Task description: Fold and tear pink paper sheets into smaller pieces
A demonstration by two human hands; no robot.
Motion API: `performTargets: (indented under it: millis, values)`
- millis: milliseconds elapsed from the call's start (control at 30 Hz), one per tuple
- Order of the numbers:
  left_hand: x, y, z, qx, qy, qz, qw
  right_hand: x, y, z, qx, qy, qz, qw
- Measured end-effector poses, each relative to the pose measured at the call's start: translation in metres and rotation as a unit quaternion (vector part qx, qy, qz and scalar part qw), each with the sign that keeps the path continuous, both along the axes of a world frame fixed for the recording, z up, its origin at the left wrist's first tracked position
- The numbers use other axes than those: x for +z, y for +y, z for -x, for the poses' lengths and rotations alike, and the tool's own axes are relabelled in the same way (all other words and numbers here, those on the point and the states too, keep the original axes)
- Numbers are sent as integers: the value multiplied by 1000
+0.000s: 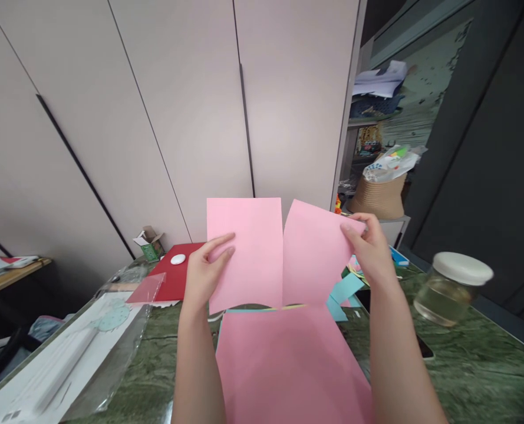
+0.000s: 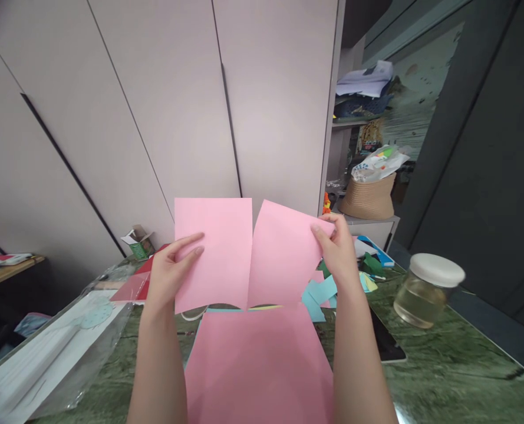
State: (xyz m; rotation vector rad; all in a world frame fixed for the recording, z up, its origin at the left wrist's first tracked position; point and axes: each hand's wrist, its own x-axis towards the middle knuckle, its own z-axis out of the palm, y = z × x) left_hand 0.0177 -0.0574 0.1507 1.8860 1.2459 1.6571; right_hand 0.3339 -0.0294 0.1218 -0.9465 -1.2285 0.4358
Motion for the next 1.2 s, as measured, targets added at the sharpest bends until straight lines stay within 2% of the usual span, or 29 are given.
performTargets:
  millis: [133, 200, 367, 500, 633, 700, 800, 833, 1000, 1200]
  values:
    - [1, -2, 0, 0, 5, 7, 1000, 5, -7, -2, 144, 73, 50, 986]
    - [0, -2, 1, -7, -3, 4, 1000, 5, -9, -6, 176, 102, 48, 978]
    - [-2, 0, 1, -19, -27, -10, 999, 1, -3, -7, 125, 153, 64, 978]
    - [2, -5, -4, -22, -7, -8, 1000, 2, 2, 7, 128, 168, 18, 977]
    - [5, -8, -8, -26, 28, -6, 999, 4, 5, 19, 74, 195, -19, 978]
    - [4, -7, -8, -26, 31, -9, 999, 5, 4, 20, 97, 194, 8, 976]
    - [3, -5, -6, -24, 25, -14, 999, 5, 2, 19, 176, 198, 52, 963]
    - [2, -4, -5, -23, 22, -16, 999, 5, 2, 19, 179, 209, 53, 960]
    - [2, -4, -4, -25, 17, -18, 999, 1, 9, 19, 77, 269, 3, 960]
    - [4, -8, -15, -33, 21, -18, 999, 1, 9, 28, -1, 190, 1, 982]
